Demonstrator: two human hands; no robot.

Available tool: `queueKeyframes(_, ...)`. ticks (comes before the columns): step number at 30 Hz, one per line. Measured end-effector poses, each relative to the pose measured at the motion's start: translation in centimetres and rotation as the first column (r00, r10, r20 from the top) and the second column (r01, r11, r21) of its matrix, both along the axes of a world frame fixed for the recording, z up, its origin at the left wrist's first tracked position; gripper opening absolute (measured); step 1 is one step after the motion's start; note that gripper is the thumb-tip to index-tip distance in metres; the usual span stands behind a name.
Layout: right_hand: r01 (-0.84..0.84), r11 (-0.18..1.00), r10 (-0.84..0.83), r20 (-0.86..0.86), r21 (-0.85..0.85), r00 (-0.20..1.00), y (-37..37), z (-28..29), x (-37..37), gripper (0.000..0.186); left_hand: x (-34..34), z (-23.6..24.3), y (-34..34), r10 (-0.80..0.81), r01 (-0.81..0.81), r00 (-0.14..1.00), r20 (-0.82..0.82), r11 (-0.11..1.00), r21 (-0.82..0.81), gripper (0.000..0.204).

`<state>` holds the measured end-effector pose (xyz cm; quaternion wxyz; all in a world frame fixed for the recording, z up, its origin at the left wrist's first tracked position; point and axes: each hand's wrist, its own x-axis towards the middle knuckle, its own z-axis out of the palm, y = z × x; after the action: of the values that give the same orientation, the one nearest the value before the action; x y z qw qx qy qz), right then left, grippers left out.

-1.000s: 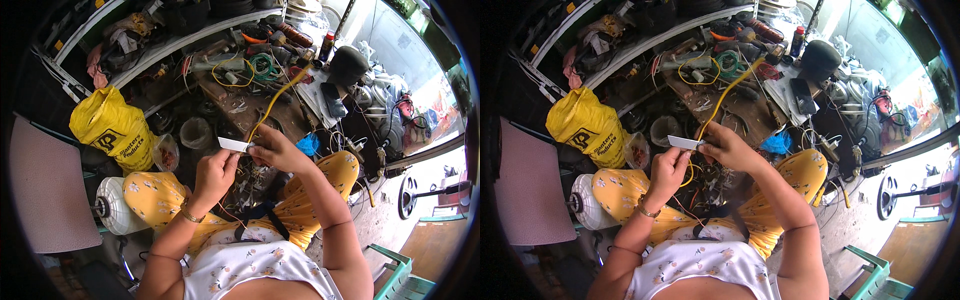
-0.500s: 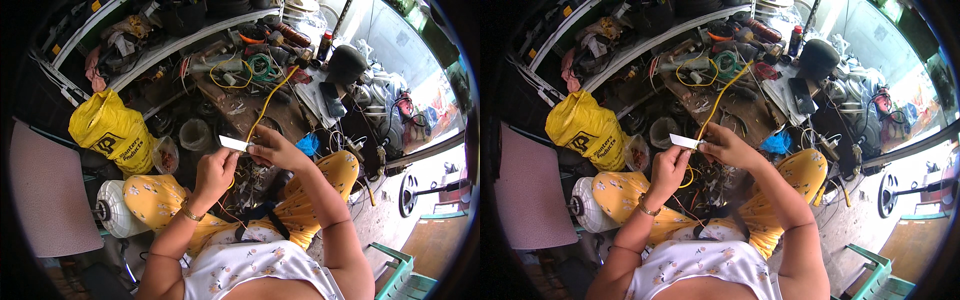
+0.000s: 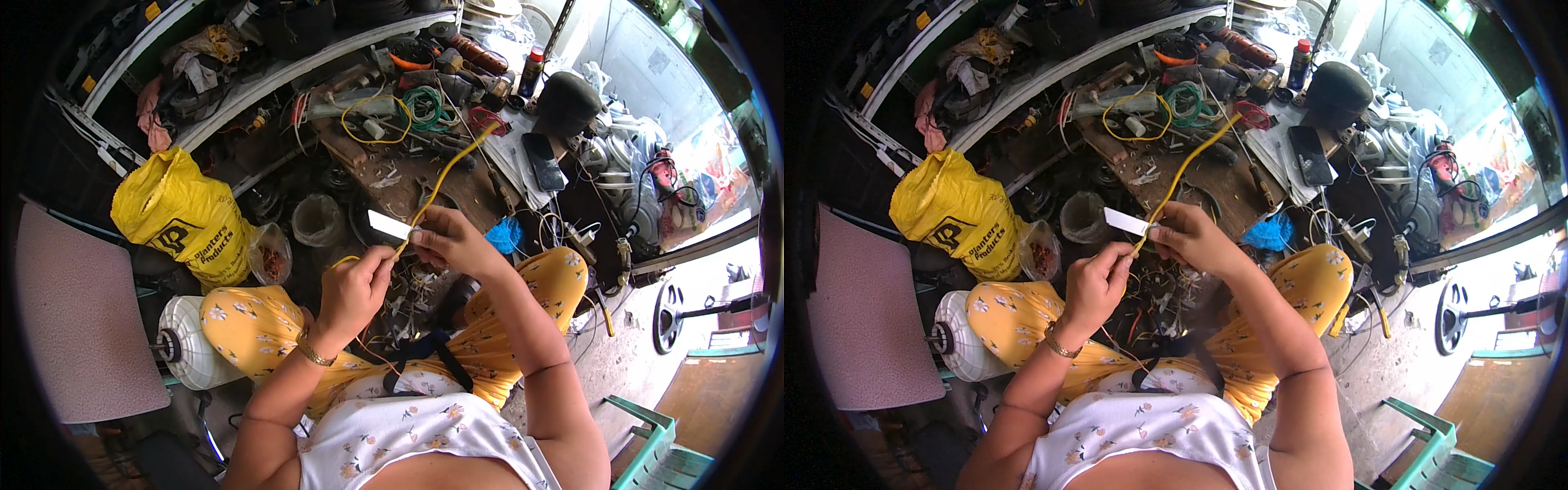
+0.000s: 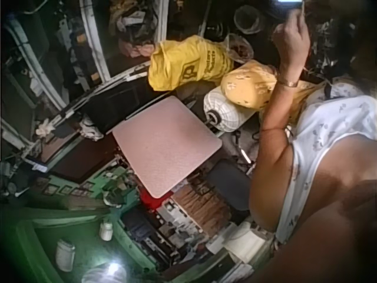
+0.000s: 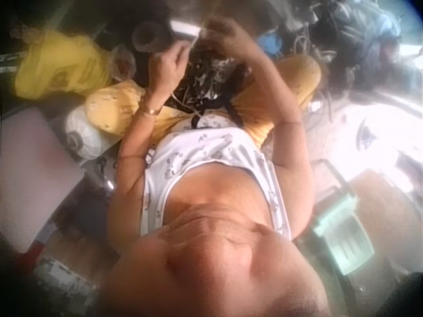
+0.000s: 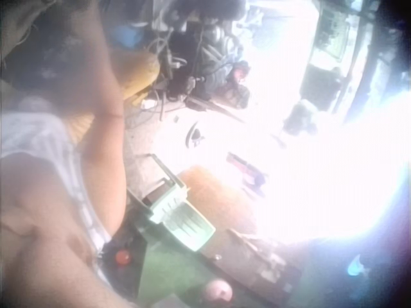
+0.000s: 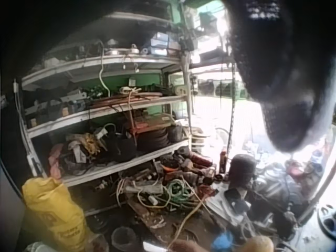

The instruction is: The person strips the insulation from the end of a yellow electrical wire by hand using a small blade. They repeatedly score the outer coating and pull it away to expose the copper strands, working on multiple wires in a workspace.

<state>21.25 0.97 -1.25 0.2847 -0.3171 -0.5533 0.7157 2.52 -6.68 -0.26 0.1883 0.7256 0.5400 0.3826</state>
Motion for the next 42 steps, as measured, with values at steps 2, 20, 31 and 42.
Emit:
queueKeyframes(2, -0.005, 1.000, 0.004, -0.040, -0.021, 0.999, 0.4, 0.2, 0.4, 0.018, -0.3, -0.3, -0.2, -0.020, 0.020, 0.999, 0.032, 1.000, -0.005, 0.008)
queueKeyframes(20, 0.068, 0.894, -0.287, 0.448, 0.444, 0.847, 9.1, -5.8, 3.8, 0.042, -3.8, -8.5, 6.5, 0.536, 0.391, 0.124, 0.835, 0.747, -0.538, 0.014)
queueKeyframes(31, -0.008, 1.000, 0.007, 0.161, 0.008, 0.987, 3.6, -1.1, -2.5, 0.047, -1.9, -6.1, 6.9, 0.217, 0.239, 0.470, 0.856, 0.902, -0.360, 0.008)
queueKeyframes(42, 0.245, 0.914, -0.315, -0.186, -0.323, 0.931, 0.3, -3.8, -7.3, 0.016, -0.2, -3.9, 7.7, 0.109, -0.015, 0.843, 0.526, 0.984, -0.180, 0.010)
